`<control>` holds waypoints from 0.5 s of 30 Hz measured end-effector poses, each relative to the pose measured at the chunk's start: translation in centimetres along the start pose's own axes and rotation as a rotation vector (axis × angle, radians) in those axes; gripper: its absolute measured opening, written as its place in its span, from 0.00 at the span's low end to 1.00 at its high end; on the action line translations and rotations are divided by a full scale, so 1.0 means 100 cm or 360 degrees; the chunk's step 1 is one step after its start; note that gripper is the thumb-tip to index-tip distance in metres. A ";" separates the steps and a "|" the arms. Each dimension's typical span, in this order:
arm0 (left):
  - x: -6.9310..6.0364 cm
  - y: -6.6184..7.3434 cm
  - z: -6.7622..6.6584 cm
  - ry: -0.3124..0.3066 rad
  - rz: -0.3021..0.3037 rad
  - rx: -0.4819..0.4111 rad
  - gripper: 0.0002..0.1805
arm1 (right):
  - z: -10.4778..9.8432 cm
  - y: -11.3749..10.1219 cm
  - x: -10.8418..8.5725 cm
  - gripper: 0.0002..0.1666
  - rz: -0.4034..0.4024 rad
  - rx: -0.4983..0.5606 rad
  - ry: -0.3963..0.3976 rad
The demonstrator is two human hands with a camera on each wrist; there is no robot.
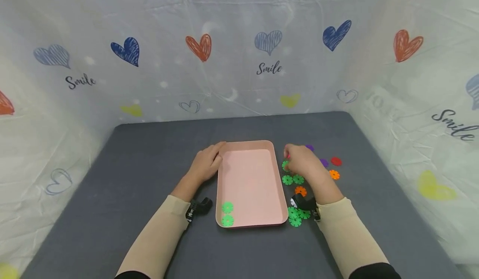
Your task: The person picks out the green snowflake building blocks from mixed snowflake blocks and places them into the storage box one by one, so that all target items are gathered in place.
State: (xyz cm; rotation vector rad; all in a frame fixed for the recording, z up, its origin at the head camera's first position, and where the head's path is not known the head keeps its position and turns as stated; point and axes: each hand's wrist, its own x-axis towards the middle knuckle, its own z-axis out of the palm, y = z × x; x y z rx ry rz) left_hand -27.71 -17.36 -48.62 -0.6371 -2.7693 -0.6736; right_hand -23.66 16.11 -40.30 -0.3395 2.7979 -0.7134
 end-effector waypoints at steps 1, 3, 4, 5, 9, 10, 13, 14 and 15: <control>0.000 -0.001 -0.001 0.0001 -0.0003 0.0003 0.30 | -0.004 -0.009 -0.003 0.13 0.0017 0.0080 0.0030; 0.001 -0.002 -0.002 -0.0002 -0.0008 0.0009 0.30 | -0.011 -0.029 -0.012 0.15 0.0013 0.0277 0.0088; 0.001 -0.003 -0.002 -0.0002 -0.0008 0.0012 0.30 | -0.012 -0.039 -0.016 0.17 -0.0009 0.0377 0.0103; 0.001 -0.004 -0.002 -0.0006 -0.0009 0.0013 0.30 | -0.012 -0.049 -0.021 0.18 -0.0035 0.0465 0.0116; 0.002 -0.004 0.000 -0.0014 -0.0011 0.0012 0.30 | 0.008 -0.078 -0.027 0.22 -0.0236 0.0705 0.0086; 0.002 -0.003 0.001 -0.0014 -0.0009 0.0015 0.30 | 0.016 -0.083 -0.025 0.22 -0.0283 0.0718 0.0074; 0.002 -0.002 0.001 -0.0010 -0.0006 0.0018 0.29 | 0.041 -0.092 -0.016 0.22 -0.0393 0.0718 0.0037; 0.002 -0.001 0.001 -0.0012 -0.0006 0.0010 0.29 | 0.049 -0.094 -0.013 0.21 -0.0417 0.0700 0.0038; 0.002 -0.001 0.001 -0.0012 -0.0004 0.0008 0.29 | 0.057 -0.097 -0.011 0.20 -0.0435 0.0664 0.0048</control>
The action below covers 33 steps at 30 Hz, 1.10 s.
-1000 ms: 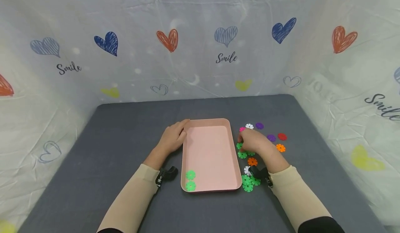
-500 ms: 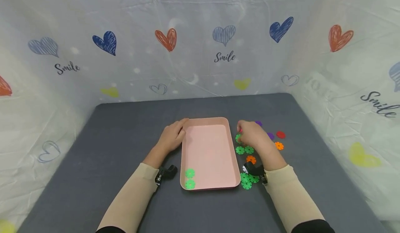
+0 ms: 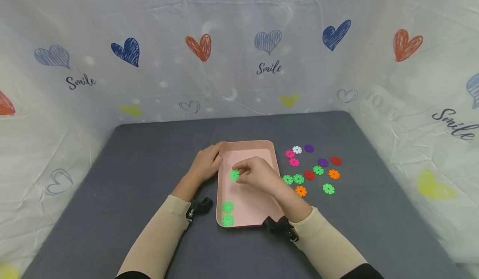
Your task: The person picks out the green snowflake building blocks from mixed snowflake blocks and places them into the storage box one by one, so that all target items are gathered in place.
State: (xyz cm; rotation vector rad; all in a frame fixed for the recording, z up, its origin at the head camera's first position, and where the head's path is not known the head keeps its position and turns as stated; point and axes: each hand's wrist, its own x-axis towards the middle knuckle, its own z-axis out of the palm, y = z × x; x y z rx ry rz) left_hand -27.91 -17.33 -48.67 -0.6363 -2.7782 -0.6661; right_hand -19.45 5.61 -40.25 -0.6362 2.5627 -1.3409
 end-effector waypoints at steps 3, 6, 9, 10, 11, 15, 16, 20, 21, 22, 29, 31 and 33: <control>0.000 0.000 -0.001 -0.0006 -0.0008 -0.0017 0.29 | 0.020 0.004 0.005 0.18 -0.0032 -0.0123 -0.0018; 0.000 0.000 -0.001 -0.0011 0.0000 -0.0020 0.29 | 0.035 0.007 0.006 0.17 -0.0025 -0.0242 -0.0065; 0.000 -0.001 -0.001 -0.0007 -0.0004 -0.0016 0.30 | 0.044 0.010 0.006 0.17 -0.0020 -0.0317 -0.0110; 0.000 -0.002 0.000 -0.0004 -0.0007 -0.0015 0.30 | 0.046 0.010 0.006 0.17 -0.0013 -0.0335 -0.0116; 0.000 -0.002 0.000 0.0002 -0.0005 -0.0013 0.30 | 0.048 0.011 0.006 0.17 -0.0014 -0.0347 -0.0118; 0.000 -0.004 0.001 0.0016 0.0011 -0.0013 0.30 | 0.055 0.013 0.006 0.19 -0.0050 -0.0407 -0.0110; 0.000 -0.004 0.002 0.0019 0.0017 -0.0018 0.30 | 0.056 0.013 0.006 0.19 -0.0064 -0.0421 -0.0108; 0.000 -0.004 0.002 0.0024 0.0030 -0.0024 0.29 | 0.053 0.011 0.003 0.22 -0.0141 -0.0480 -0.0132; 0.000 -0.004 0.002 0.0023 0.0028 -0.0024 0.29 | 0.050 0.010 0.002 0.22 -0.0154 -0.0483 -0.0152; 0.000 -0.004 0.001 0.0021 0.0021 -0.0022 0.29 | 0.046 0.008 0.000 0.23 -0.0154 -0.0478 -0.0186; -0.001 -0.001 0.000 0.0014 0.0009 -0.0011 0.29 | -0.021 0.001 -0.011 0.25 -0.0191 -0.0411 -0.0380; -0.001 -0.001 0.000 0.0014 0.0009 -0.0012 0.29 | -0.046 0.007 -0.014 0.22 -0.0100 -0.0432 -0.0303; -0.001 -0.001 0.000 0.0015 0.0000 -0.0011 0.30 | -0.067 0.018 -0.017 0.18 0.0066 -0.0485 -0.0236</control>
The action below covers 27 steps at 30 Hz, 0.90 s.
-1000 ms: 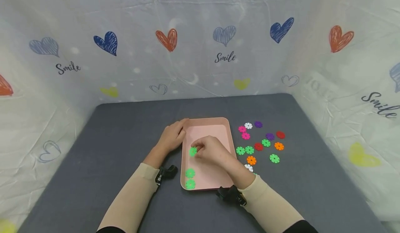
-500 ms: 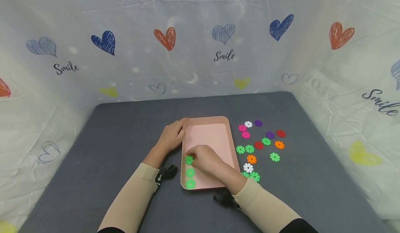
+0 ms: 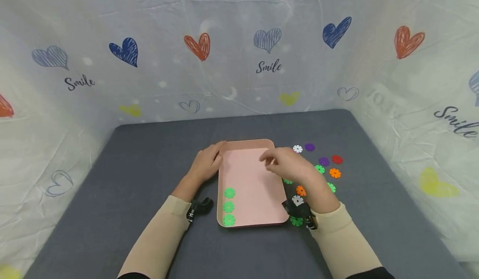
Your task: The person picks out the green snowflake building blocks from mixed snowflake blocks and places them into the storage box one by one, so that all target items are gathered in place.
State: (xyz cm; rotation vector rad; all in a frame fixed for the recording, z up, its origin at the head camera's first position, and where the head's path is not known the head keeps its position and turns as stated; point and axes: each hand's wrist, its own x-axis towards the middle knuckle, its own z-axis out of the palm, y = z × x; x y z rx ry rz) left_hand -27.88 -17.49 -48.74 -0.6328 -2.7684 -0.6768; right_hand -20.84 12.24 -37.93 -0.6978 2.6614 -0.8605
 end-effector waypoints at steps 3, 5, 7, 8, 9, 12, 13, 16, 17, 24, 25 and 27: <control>0.000 -0.001 0.000 0.0010 -0.0008 0.0005 0.30 | -0.008 0.028 0.000 0.14 0.0279 -0.0077 -0.0048; 0.001 -0.001 -0.001 0.0017 -0.0005 0.0005 0.30 | -0.006 0.043 0.002 0.13 0.0422 -0.0117 -0.0139; 0.001 -0.001 -0.001 0.0019 0.0001 0.0004 0.30 | -0.001 0.053 0.006 0.13 0.0521 -0.0168 -0.0198; 0.001 -0.001 -0.001 0.0017 0.0004 0.0003 0.30 | 0.001 0.056 0.007 0.13 0.0552 -0.0193 -0.0210; 0.001 -0.001 -0.001 0.0015 0.0007 -0.0001 0.30 | 0.003 0.058 0.008 0.13 0.0574 -0.0213 -0.0214; 0.001 -0.001 0.001 0.0001 0.0000 0.0002 0.30 | 0.005 0.061 0.009 0.15 0.0599 -0.0227 -0.0184; 0.001 -0.001 0.002 -0.0003 -0.0005 -0.0002 0.31 | 0.004 0.061 0.009 0.16 0.0594 -0.0198 -0.0171; 0.000 0.000 0.001 -0.0011 -0.0018 -0.0023 0.31 | -0.004 0.059 0.005 0.13 0.0557 -0.0043 -0.0100; 0.000 0.001 0.001 -0.0013 -0.0022 -0.0027 0.31 | -0.008 0.057 0.003 0.09 0.0544 0.0030 -0.0064; -0.001 -0.001 -0.001 -0.0030 -0.0010 -0.0009 0.29 | -0.025 0.016 0.011 0.22 0.0259 0.0491 0.0071; -0.001 -0.001 -0.001 -0.0029 -0.0001 -0.0009 0.29 | -0.024 0.009 0.015 0.23 0.0200 0.0504 0.0044; 0.000 0.000 0.001 -0.0036 0.0003 -0.0015 0.29 | -0.022 -0.006 0.025 0.23 0.0134 0.0497 -0.0033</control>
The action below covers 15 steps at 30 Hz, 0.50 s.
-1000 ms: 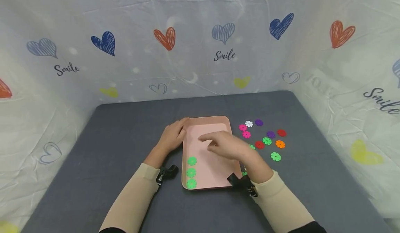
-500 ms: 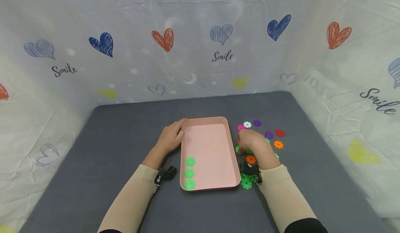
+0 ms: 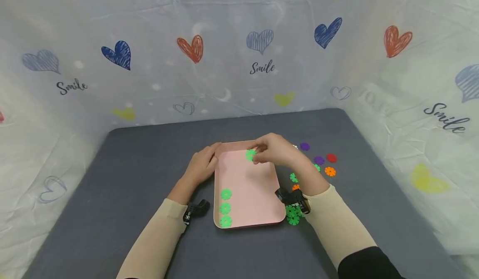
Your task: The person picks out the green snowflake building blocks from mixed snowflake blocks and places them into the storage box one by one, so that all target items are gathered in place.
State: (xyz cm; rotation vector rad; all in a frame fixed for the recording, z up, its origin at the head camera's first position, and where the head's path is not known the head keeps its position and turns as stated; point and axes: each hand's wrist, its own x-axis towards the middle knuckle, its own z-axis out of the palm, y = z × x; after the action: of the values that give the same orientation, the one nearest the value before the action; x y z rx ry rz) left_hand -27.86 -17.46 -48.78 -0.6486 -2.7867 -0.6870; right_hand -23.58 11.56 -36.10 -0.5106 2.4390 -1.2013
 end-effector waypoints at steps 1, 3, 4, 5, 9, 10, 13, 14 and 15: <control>0.000 0.000 0.000 0.0006 0.0005 -0.0002 0.29 | 0.004 -0.006 0.006 0.22 -0.0022 -0.0026 -0.0050; 0.001 -0.002 0.001 0.0006 0.0011 -0.0005 0.29 | 0.017 -0.015 0.019 0.18 -0.0063 -0.0129 -0.0141; 0.000 -0.002 0.001 0.0005 0.0013 -0.0006 0.29 | 0.025 -0.018 0.025 0.15 -0.0073 -0.0197 -0.0179; 0.000 -0.002 0.001 0.0003 0.0013 -0.0009 0.29 | 0.033 -0.020 0.031 0.10 -0.0081 -0.0265 -0.0215; 0.000 -0.003 0.000 0.0006 0.0019 -0.0013 0.29 | 0.068 -0.022 0.052 0.06 -0.0112 -0.0582 -0.0266; 0.000 -0.003 0.000 0.0009 0.0020 -0.0013 0.29 | 0.075 -0.022 0.056 0.08 -0.0100 -0.0616 -0.0261; 0.000 -0.002 -0.001 0.0005 0.0012 -0.0004 0.29 | 0.092 -0.018 0.065 0.10 -0.0053 -0.0661 -0.0203; 0.000 -0.002 -0.001 0.0003 0.0011 0.0002 0.29 | 0.097 -0.017 0.067 0.10 -0.0038 -0.0664 -0.0184; 0.000 -0.002 -0.001 -0.0002 0.0008 0.0004 0.29 | 0.100 -0.015 0.068 0.09 -0.0026 -0.0662 -0.0167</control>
State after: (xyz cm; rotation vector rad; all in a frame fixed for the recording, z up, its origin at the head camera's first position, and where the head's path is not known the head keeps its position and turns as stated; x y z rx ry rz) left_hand -27.90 -17.65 -48.75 -0.6553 -2.7859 -0.6820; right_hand -24.44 0.77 -41.66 -0.6893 2.5993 -0.6483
